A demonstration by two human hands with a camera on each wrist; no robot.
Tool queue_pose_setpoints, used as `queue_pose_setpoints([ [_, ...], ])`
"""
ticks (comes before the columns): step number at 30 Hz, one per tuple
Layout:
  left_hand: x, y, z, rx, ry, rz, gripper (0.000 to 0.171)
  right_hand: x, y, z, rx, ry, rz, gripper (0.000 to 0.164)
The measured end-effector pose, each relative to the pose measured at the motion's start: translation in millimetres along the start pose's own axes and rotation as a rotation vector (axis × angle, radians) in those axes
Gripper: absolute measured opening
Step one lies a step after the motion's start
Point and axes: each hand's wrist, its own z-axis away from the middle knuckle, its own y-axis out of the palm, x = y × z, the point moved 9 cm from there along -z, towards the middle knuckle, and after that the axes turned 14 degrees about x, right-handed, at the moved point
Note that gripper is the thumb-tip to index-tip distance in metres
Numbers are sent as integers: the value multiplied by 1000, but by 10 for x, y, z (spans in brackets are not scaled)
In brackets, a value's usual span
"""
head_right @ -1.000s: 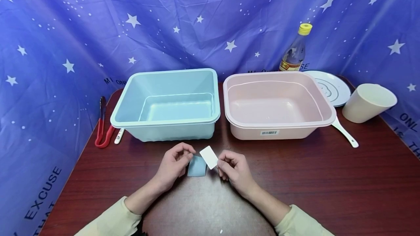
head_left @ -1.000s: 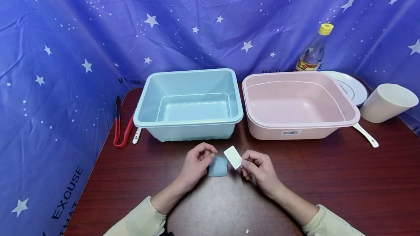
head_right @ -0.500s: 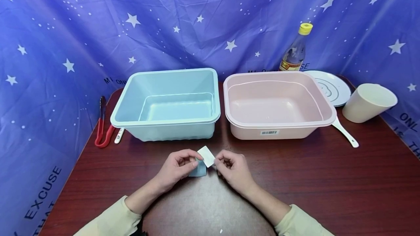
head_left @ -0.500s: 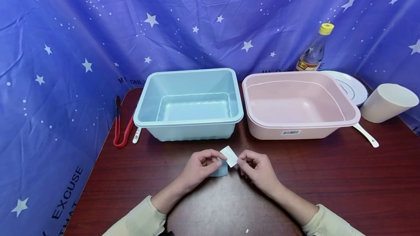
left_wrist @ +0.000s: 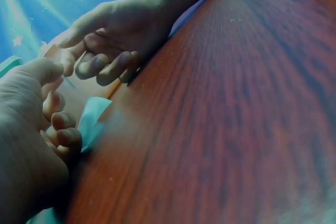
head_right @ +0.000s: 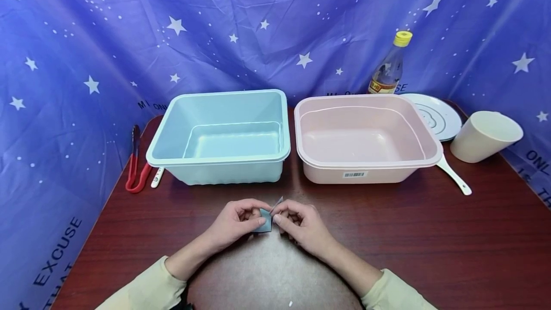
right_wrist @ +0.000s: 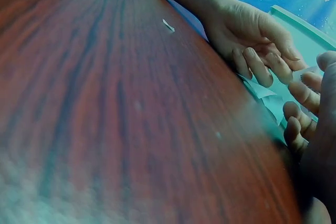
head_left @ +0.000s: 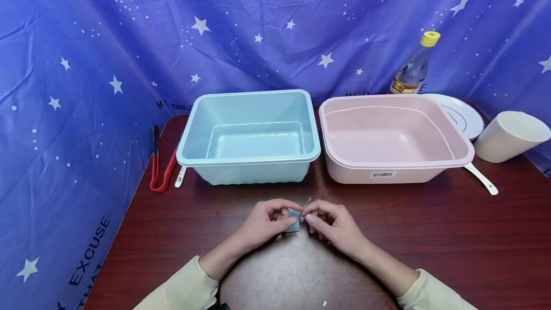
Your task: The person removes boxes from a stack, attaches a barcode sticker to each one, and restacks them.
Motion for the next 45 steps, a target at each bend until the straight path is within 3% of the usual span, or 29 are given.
queue_pose_setpoints([
  [5,-3,-61,4,-72,33,18,18,7,1,0,1,-8,27,20],
  [13,30,-128,25,-158,-6,124,14,-88,-178,51,-223,126,33,3],
  [23,74,-168,41,-194,-38,148,17,-132,-192,54,-247,133,19,5],
  [29,111,-199,52,-246,-59,162,21,-111,-243,72,-329,136,49,6],
  [36,129,-307,112,-378,-56,194,16,-103,-223,-87,-393,121,75,8],
  [39,117,-367,143,-446,-33,186,15,17,-196,-193,-401,91,102,9],
  [45,16,-500,224,-579,36,67,16,39,-185,-328,-420,57,106,9],
])
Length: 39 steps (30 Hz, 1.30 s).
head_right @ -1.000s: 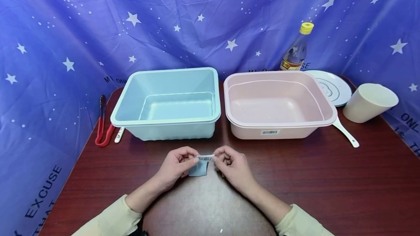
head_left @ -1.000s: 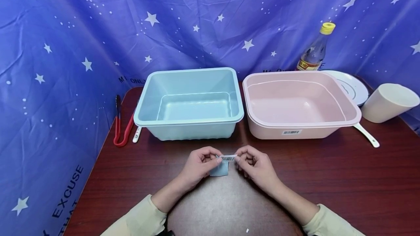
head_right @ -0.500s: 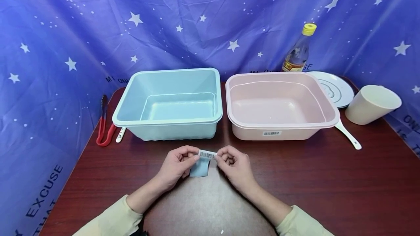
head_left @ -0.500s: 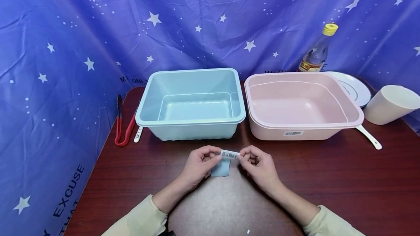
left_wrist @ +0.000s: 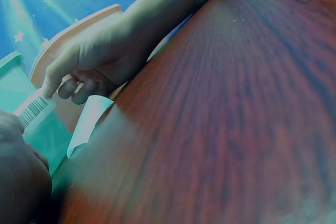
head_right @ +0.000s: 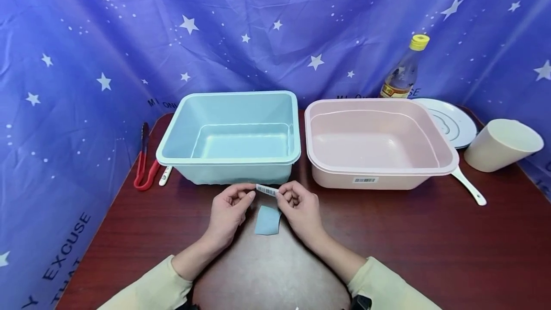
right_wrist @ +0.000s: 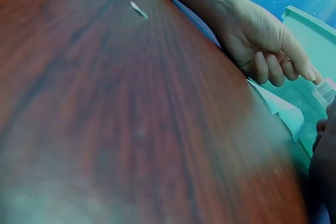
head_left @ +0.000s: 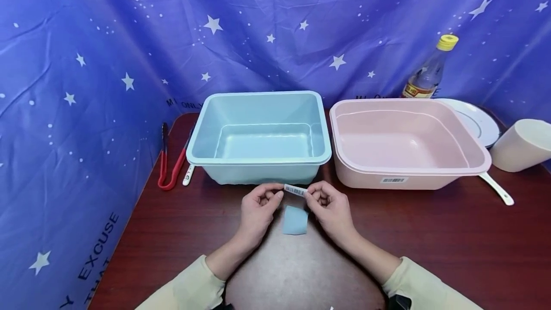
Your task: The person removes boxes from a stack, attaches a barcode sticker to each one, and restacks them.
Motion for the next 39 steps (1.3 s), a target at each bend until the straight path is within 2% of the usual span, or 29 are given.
queue_pose_setpoints([
  [3,-41,-18,-4,-17,37,-20,16,-109,-10,-14,-15,-18,-24,8],
  [10,-75,-52,5,-50,78,-13,10,173,29,-62,-35,-56,-16,7],
  [17,-69,-77,26,-78,104,15,10,-110,89,-101,-32,-66,-20,6],
  [25,-61,-35,14,-32,96,-16,12,-67,127,-95,50,-149,-74,13],
  [34,-66,22,-13,32,96,-19,23,-36,153,-109,102,-110,-67,25],
  [39,-88,26,-12,43,101,-6,28,165,185,-112,133,-120,-68,29],
])
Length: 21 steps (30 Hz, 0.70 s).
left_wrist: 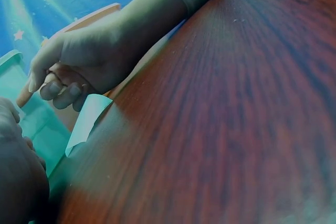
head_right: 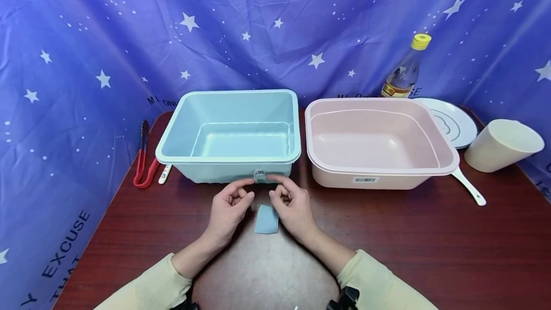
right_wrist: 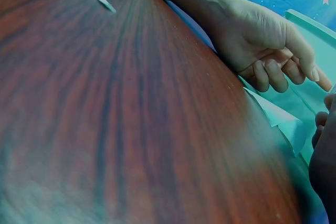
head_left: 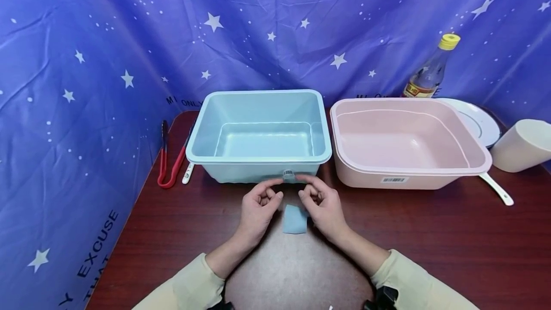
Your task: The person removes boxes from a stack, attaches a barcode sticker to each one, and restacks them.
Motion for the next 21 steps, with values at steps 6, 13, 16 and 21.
queue_pose_setpoints([
  [6,1,-16,6,-8,-6,8,30,169,12,-20,1,-19,9,30],
  [13,-26,-35,1,-22,22,-27,31,193,-18,-15,-36,-39,62,29],
  [16,-43,-50,4,-37,39,-45,31,206,-33,-10,-53,-50,78,28],
  [21,-56,-58,1,-44,58,-64,31,223,-70,1,-102,-53,113,26],
])
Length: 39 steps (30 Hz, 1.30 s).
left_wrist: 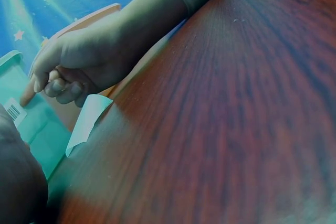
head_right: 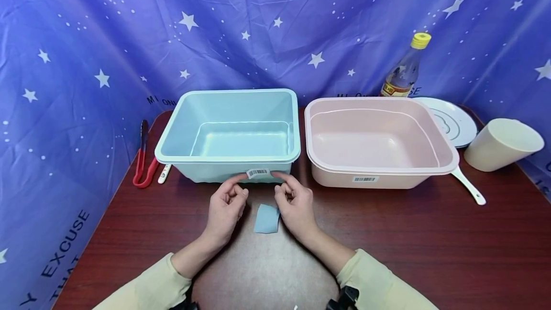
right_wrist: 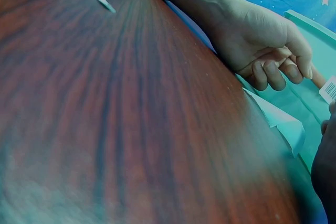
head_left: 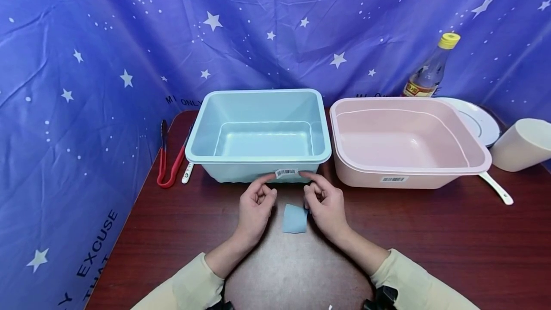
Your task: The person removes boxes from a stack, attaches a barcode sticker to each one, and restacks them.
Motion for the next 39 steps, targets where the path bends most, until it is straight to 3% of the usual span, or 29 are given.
queue_pose_setpoints([
  [4,1,-1,-1,1,0,0,33,-13,5,-1,1,1,-6,22],
  [10,-3,7,2,11,6,24,32,-78,125,-9,135,6,-56,24],
  [14,13,68,-10,68,-16,66,35,-180,170,-4,177,42,-95,32],
  [23,7,116,-17,127,-17,122,49,-449,138,31,143,78,-181,43],
  [32,10,134,-20,129,-31,156,39,-398,55,48,66,14,-183,18],
  [39,19,140,-2,132,-23,153,31,-352,-3,105,32,-31,-186,11],
])
